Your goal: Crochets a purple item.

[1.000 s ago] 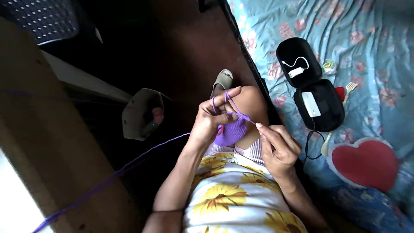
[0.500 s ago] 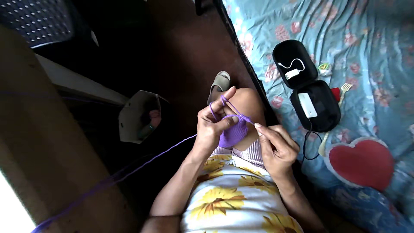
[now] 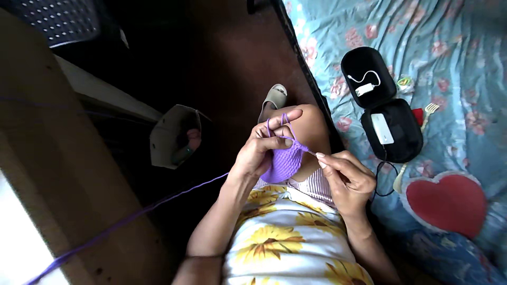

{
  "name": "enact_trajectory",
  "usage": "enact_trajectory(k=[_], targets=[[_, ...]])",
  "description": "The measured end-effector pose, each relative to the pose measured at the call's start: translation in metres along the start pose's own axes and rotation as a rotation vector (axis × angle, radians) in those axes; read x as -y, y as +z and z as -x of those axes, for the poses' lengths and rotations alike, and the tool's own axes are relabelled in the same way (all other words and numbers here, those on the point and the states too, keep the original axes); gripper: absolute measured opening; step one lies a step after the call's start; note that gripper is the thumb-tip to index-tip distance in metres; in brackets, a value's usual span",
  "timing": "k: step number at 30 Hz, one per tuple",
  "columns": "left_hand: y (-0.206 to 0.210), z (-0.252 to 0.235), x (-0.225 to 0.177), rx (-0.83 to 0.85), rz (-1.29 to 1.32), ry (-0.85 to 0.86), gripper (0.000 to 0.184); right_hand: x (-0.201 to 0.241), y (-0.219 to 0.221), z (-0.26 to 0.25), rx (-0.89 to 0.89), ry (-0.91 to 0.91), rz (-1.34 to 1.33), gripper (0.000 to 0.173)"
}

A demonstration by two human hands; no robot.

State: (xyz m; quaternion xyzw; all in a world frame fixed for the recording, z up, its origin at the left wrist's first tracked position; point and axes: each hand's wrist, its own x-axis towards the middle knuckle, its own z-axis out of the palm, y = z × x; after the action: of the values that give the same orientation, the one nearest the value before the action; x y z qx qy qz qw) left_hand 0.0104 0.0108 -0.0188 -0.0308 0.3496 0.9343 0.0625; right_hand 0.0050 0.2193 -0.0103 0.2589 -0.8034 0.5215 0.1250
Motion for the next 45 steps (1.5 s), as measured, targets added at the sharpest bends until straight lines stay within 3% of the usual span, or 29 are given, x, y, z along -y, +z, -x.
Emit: enact_trajectory(k=[6, 16, 19, 23, 26, 30, 33, 36, 42, 45], targets=[[-0.003, -0.002, 0.002, 0.016, -0.007, -0.007, 0.05, -0.003, 0.0, 0.0, 0.017, 0.083, -0.09, 0.01], [0.002, 0.0, -0.002, -0.063, -0.291, -0.013, 0.071, -0.005, 0.001, 0.002, 0.005, 0.082, 0.006, 0.011], [0.006, 0.001, -0.001, -0.079, -0.368, 0.047, 0.075, -0.005, -0.001, 0.002, 0.018, 0.182, -0.106, 0.012], [0.015, 0.002, 0.003, -0.091, -0.5, 0.193, 0.076, -0.001, -0.001, -0.002, 0.039, 0.408, -0.366, 0.018], [0.021, 0.002, 0.011, -0.108, -0.652, 0.364, 0.071, 0.006, 0.003, -0.007, 0.028, 0.261, -0.181, 0.015], [0.018, -0.001, 0.03, -0.098, -0.84, 0.704, 0.046, 0.012, 0.013, -0.017, 0.014, 0.156, 0.011, 0.012], [0.017, -0.003, 0.039, -0.104, -0.788, 0.825, 0.037, 0.014, 0.011, -0.025, 0.058, 0.416, -0.353, 0.014], [0.022, 0.001, 0.034, -0.155, -0.568, 0.699, 0.05, 0.01, 0.012, -0.024, 0.031, 0.6, -0.63, 0.015], [0.019, 0.0, 0.02, -0.202, -0.335, 0.484, 0.068, 0.002, 0.024, -0.008, -0.115, 0.088, 0.011, 0.008], [0.014, -0.001, 0.014, -0.182, -0.338, 0.429, 0.067, -0.002, 0.025, -0.008, -0.135, -0.035, 0.198, 0.01]])
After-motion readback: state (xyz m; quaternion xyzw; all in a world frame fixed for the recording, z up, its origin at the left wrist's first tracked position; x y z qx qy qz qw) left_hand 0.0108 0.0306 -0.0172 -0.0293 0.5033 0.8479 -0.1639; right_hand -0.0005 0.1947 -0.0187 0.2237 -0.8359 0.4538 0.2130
